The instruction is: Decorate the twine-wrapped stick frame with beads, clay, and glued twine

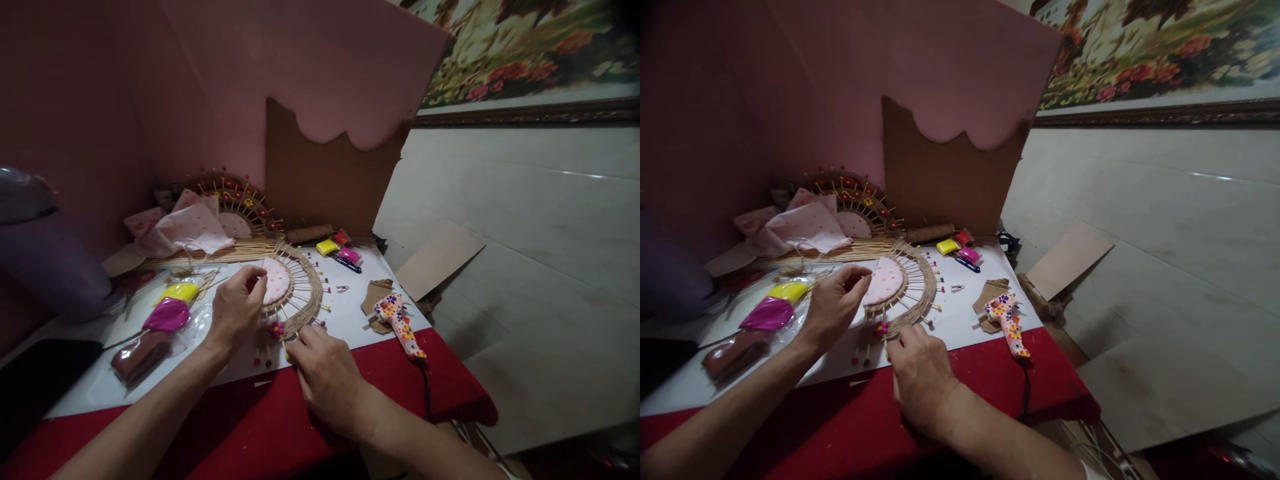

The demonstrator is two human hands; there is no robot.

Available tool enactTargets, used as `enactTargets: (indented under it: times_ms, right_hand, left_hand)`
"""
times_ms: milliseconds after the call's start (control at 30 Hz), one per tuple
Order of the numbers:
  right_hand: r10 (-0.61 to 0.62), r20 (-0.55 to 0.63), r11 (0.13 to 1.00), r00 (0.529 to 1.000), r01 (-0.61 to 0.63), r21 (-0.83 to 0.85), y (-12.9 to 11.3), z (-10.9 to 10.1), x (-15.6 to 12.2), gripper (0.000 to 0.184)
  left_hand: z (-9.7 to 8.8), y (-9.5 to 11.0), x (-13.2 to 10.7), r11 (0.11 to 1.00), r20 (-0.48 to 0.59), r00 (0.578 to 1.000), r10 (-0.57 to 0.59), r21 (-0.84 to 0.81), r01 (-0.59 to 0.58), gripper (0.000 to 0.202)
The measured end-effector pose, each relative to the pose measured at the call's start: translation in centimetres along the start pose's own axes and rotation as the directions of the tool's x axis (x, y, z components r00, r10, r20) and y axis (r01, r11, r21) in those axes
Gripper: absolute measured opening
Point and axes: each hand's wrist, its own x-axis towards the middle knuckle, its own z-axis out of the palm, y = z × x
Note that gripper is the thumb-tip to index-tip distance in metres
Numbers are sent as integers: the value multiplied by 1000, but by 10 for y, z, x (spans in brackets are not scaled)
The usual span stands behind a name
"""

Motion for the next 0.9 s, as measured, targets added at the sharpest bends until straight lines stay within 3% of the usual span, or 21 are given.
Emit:
enactTargets:
  times_ms: [167, 400, 500, 600, 733, 900]
  right_hand:
    - [-45, 29, 999, 999, 46, -21, -16, 0, 13, 15]
    - [-160, 1, 987, 987, 160, -4, -27, -7, 25, 8]
    - [-152, -55, 987, 987, 155, 47, -12, -23, 31, 11]
    - [-27, -189, 993, 982, 48, 108, 14, -32, 38, 21]
    - [103, -339, 962, 935, -7, 272, 41, -19, 48, 19]
    - [169, -456, 934, 874, 5, 356, 51, 5, 48, 17]
  left_hand:
    - [-3, 2, 5, 999, -129, 991, -30, -42, 24, 15]
    - [-4, 2, 6, 977, -192, 977, -94, -208, 53, 17]
    - [-6, 3, 6, 957, -133, 988, -79, -289, 37, 18]
    - [-7, 5, 5, 933, -55, 997, -50, -358, 28, 23]
    - [-2, 9, -4, 905, 55, 998, 14, -424, 11, 23]
    - [7, 13, -23, 934, 237, 967, 98, -357, -7, 22]
